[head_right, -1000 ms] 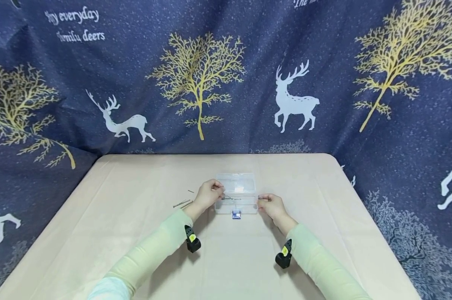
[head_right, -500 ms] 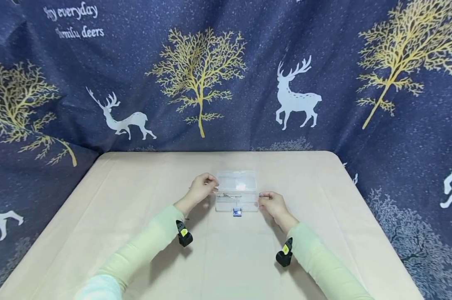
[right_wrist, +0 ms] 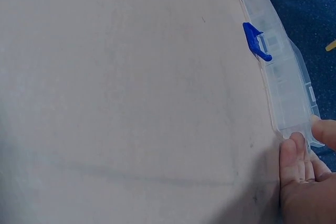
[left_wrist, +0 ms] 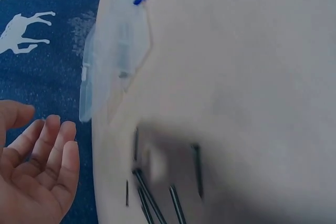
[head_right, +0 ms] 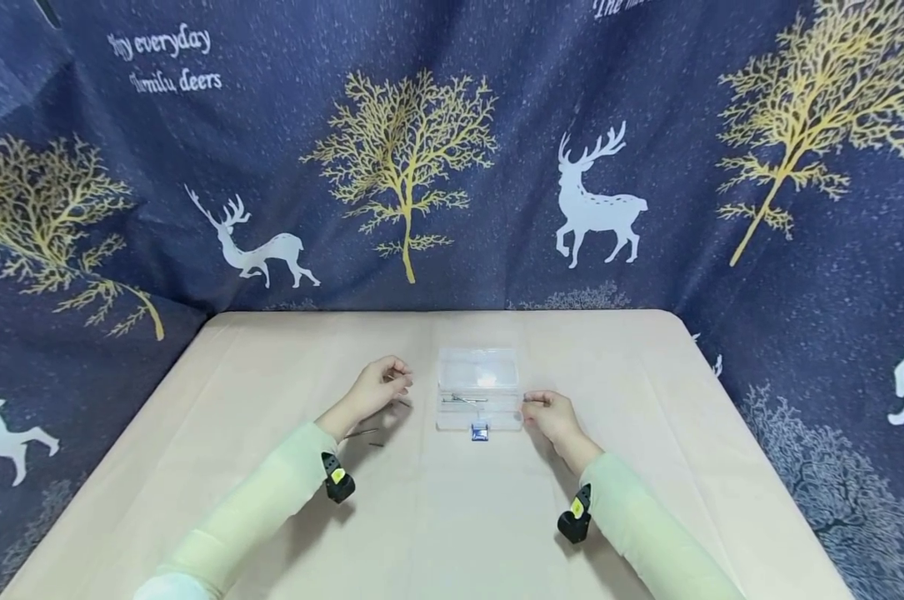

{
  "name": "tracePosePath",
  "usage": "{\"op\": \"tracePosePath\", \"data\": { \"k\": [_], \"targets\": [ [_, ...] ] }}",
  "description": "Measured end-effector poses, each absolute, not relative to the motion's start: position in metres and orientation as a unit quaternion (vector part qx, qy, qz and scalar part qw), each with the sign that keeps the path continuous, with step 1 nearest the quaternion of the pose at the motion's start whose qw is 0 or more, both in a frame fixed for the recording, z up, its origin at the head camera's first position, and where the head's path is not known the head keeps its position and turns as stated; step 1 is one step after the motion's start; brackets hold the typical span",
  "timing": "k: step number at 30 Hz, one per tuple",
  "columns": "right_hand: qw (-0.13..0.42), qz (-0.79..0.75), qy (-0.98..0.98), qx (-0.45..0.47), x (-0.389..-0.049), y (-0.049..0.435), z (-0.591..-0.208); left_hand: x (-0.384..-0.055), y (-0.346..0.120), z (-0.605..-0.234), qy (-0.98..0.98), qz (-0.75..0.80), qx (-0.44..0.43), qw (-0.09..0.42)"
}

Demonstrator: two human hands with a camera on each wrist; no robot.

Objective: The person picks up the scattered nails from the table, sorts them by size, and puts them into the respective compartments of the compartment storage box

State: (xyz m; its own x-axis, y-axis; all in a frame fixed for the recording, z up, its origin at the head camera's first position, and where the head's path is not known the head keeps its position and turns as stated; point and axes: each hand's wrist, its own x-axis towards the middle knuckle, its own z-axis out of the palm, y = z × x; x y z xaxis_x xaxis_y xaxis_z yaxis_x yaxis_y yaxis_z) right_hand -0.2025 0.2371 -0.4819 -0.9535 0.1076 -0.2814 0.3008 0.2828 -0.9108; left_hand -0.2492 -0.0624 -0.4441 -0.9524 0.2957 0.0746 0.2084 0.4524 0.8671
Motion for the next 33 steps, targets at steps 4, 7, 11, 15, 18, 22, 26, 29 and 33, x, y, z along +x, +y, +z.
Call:
{"op": "tracePosePath", "data": {
  "k": [4,7,11,15,18,22,26,29,33],
  "targets": [
    [0.085,-0.579,0.801,0.129,-0.201,0.238,-0.482,-0.242,-0.074,-0.449,0.863,0.473,0.171,0.046],
    [0.086,-0.579,0.800,0.130,-0.201,0.238,-0.483,-0.238,-0.082,-0.453,0.871,0.454,0.178,0.053],
    [0.084,-0.583,0.798,0.129,-0.201,0.238,-0.485,-0.231,-0.090,-0.462,0.877,0.439,0.183,0.073],
    [0.087,-0.572,0.806,0.128,-0.200,0.238,-0.486,-0.224,-0.098,-0.468,0.876,0.428,0.202,0.092],
    [0.097,-0.555,0.816,0.128,-0.201,0.238,-0.488,-0.219,-0.104,-0.470,0.875,0.422,0.220,0.092],
    [0.100,-0.550,0.819,0.130,-0.202,0.239,-0.488,-0.217,-0.114,-0.477,0.869,0.415,0.259,0.071],
    [0.100,-0.541,0.824,0.135,-0.203,0.238,-0.487,-0.213,-0.116,-0.477,0.881,0.384,0.267,0.075],
    [0.103,-0.534,0.828,0.138,-0.202,0.238,-0.485,-0.207,-0.115,-0.470,0.892,0.361,0.254,0.100],
    [0.103,-0.535,0.828,0.133,-0.202,0.238,-0.483,-0.206,-0.116,-0.472,0.894,0.351,0.255,0.116]
  ]
}}
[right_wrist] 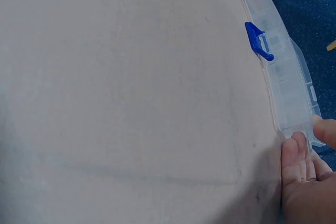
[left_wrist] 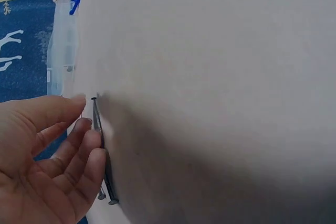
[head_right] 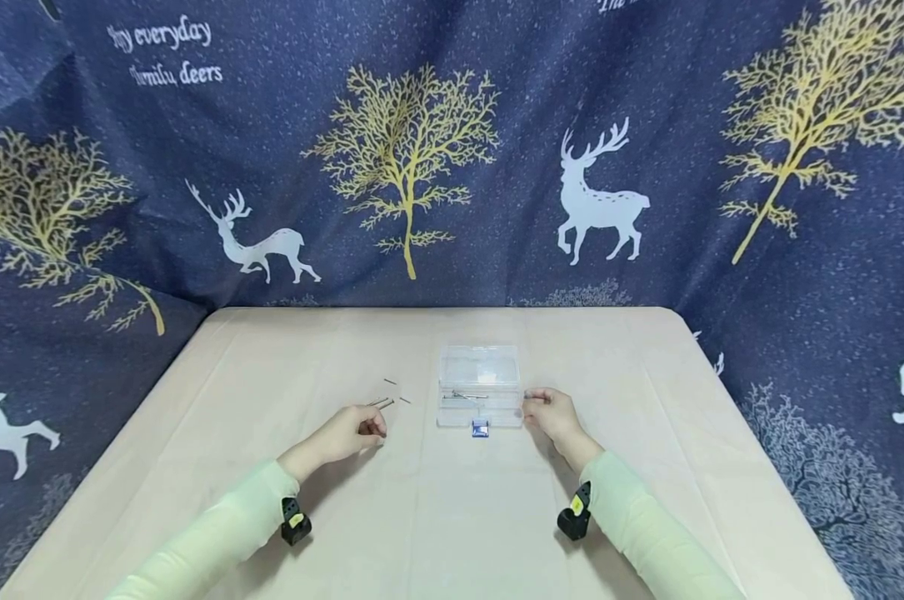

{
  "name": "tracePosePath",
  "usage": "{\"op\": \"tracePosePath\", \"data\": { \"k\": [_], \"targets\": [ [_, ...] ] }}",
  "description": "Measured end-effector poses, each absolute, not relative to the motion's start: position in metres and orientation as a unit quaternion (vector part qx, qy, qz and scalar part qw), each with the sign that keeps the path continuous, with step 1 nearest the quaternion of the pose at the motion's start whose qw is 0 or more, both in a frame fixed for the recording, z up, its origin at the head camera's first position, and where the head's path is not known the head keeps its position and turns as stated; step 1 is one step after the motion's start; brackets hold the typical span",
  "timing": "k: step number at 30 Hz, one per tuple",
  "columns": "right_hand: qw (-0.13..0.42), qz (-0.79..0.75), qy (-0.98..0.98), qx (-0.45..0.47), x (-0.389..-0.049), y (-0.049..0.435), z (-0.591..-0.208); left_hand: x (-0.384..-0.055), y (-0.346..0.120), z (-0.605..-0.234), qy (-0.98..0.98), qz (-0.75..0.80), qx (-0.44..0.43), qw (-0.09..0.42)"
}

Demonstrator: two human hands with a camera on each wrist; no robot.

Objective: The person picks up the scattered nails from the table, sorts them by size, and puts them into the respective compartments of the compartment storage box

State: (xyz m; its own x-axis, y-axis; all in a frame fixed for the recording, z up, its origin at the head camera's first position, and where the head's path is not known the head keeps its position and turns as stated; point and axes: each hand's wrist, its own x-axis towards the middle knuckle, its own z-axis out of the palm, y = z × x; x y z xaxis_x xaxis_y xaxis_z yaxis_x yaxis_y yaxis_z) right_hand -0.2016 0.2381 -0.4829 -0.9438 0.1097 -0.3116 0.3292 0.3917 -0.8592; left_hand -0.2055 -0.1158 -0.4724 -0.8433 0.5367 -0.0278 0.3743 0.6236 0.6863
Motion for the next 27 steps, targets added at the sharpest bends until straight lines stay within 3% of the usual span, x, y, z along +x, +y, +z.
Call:
{"op": "tracePosePath", "data": {
  "k": [13,27],
  "targets": [
    [0.103,-0.557,0.815,0.124,-0.204,0.238,-0.482,-0.201,-0.111,-0.480,0.916,0.306,0.240,0.097],
    [0.105,-0.555,0.816,0.127,-0.202,0.237,-0.479,-0.193,-0.108,-0.475,0.933,0.174,0.307,0.061]
  ]
}}
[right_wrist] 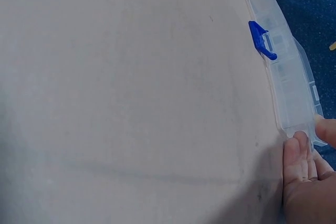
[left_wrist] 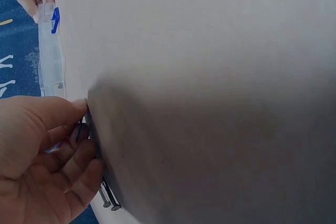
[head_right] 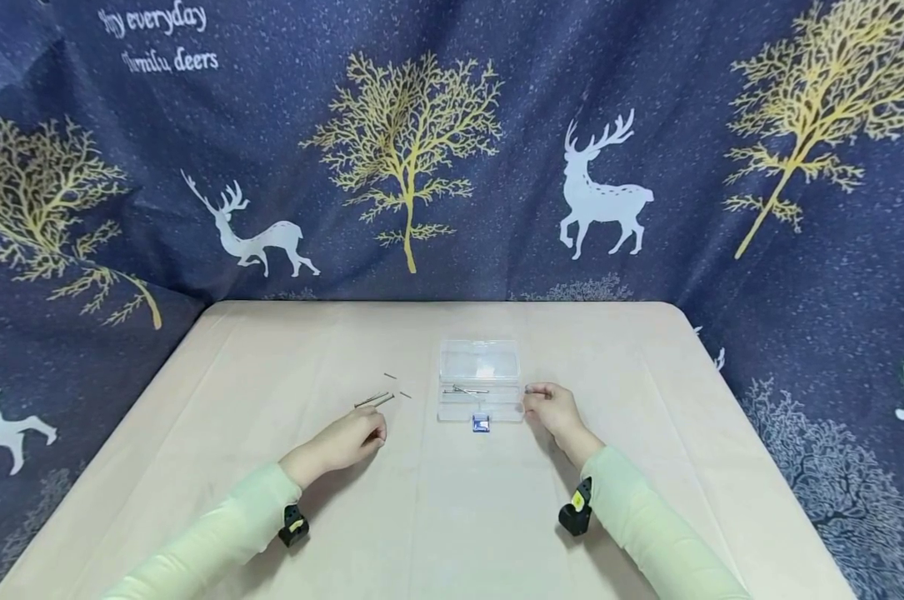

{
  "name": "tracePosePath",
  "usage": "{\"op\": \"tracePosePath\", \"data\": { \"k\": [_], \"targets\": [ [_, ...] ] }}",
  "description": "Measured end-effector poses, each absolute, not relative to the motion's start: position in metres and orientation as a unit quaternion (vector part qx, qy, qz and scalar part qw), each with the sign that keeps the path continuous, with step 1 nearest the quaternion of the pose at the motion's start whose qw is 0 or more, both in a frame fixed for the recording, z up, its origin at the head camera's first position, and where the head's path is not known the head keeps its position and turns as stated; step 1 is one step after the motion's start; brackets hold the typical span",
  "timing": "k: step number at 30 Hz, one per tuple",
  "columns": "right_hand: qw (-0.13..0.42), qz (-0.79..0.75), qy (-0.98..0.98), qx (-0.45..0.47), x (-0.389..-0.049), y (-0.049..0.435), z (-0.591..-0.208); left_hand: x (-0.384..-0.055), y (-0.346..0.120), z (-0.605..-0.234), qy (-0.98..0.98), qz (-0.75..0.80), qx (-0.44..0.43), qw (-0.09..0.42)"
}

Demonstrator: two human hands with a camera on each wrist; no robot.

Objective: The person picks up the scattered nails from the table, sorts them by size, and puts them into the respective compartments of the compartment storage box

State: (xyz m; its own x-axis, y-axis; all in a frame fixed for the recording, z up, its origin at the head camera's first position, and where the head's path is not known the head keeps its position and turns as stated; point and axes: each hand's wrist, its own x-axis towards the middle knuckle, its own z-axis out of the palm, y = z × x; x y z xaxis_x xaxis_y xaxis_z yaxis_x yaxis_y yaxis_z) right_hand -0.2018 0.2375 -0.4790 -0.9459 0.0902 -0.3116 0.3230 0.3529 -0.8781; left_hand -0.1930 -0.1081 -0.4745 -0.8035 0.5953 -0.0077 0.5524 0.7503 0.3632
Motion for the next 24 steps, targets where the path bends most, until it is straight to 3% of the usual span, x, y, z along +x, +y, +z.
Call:
{"op": "tracePosePath", "data": {
  "k": [10,24],
  "targets": [
    [0.104,-0.548,0.820,0.131,-0.202,0.238,-0.481,-0.193,-0.107,-0.471,0.936,0.195,0.274,0.100],
    [0.106,-0.541,0.823,0.134,-0.203,0.237,-0.482,-0.205,-0.112,-0.471,0.842,0.467,0.217,0.162]
  ]
}}
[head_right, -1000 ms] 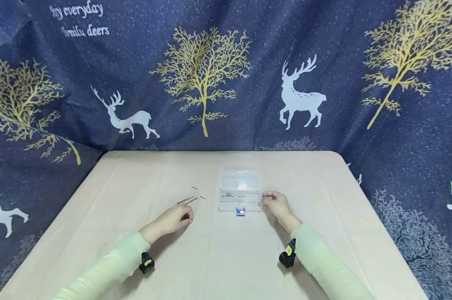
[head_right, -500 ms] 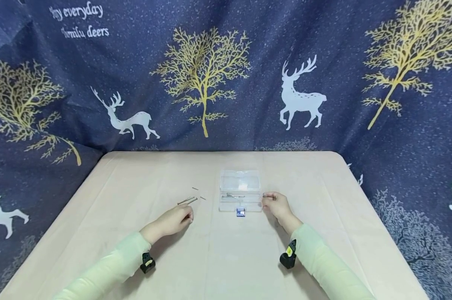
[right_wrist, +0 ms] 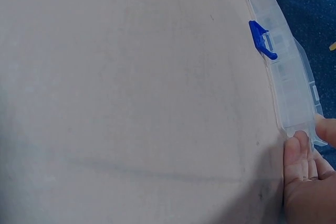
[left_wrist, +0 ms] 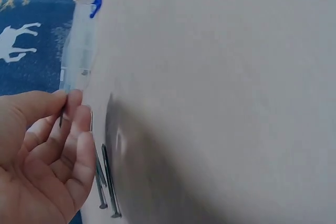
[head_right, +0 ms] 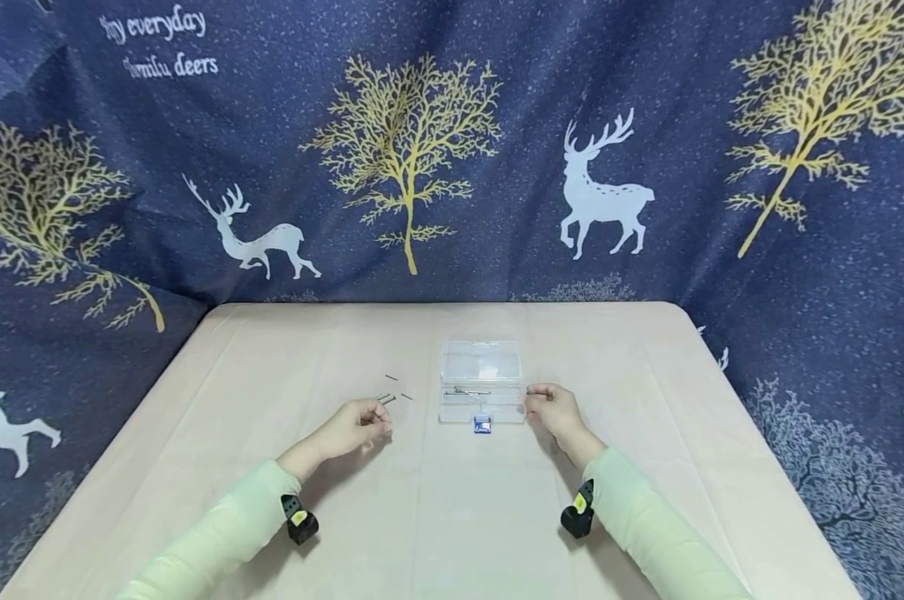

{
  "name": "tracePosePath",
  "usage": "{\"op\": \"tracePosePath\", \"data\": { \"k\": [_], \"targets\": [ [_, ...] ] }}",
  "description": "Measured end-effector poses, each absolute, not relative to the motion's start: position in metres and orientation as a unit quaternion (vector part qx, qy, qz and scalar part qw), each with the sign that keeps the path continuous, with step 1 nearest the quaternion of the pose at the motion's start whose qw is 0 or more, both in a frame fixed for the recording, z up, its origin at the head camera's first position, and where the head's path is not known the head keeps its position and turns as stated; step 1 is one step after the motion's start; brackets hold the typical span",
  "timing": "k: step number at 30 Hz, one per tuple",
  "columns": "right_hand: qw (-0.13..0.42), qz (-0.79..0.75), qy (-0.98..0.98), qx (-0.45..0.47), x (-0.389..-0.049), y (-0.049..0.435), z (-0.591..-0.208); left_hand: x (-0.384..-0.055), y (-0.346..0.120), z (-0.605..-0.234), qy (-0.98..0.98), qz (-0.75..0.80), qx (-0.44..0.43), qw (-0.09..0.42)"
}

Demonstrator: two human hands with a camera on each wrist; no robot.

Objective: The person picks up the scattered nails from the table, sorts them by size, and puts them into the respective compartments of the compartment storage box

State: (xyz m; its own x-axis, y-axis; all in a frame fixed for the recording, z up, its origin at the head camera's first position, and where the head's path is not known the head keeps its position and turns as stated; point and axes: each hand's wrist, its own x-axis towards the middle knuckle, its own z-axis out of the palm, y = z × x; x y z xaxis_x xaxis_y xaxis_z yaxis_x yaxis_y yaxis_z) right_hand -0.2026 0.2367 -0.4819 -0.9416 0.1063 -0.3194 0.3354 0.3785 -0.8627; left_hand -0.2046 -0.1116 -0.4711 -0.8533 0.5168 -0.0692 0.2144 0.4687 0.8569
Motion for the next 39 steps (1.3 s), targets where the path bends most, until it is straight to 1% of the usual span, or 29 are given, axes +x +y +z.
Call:
{"op": "tracePosePath", "data": {
  "k": [4,11,21,27,35,39],
  "targets": [
    [0.101,-0.545,0.821,0.133,-0.203,0.237,-0.482,-0.207,-0.108,-0.474,0.821,0.518,0.178,0.161],
    [0.101,-0.549,0.819,0.133,-0.203,0.239,-0.483,-0.208,-0.096,-0.479,0.780,0.579,0.126,0.203],
    [0.098,-0.565,0.809,0.126,-0.202,0.240,-0.482,-0.215,-0.071,-0.474,0.782,0.576,0.082,0.222],
    [0.103,-0.558,0.814,0.127,-0.202,0.240,-0.483,-0.221,-0.056,-0.471,0.783,0.574,0.072,0.228],
    [0.094,-0.559,0.814,0.127,-0.203,0.238,-0.483,-0.240,-0.037,-0.465,0.798,0.559,0.095,0.205],
    [0.083,-0.575,0.805,0.121,-0.203,0.238,-0.483,-0.245,-0.029,-0.462,0.799,0.554,0.106,0.207]
  ]
}}
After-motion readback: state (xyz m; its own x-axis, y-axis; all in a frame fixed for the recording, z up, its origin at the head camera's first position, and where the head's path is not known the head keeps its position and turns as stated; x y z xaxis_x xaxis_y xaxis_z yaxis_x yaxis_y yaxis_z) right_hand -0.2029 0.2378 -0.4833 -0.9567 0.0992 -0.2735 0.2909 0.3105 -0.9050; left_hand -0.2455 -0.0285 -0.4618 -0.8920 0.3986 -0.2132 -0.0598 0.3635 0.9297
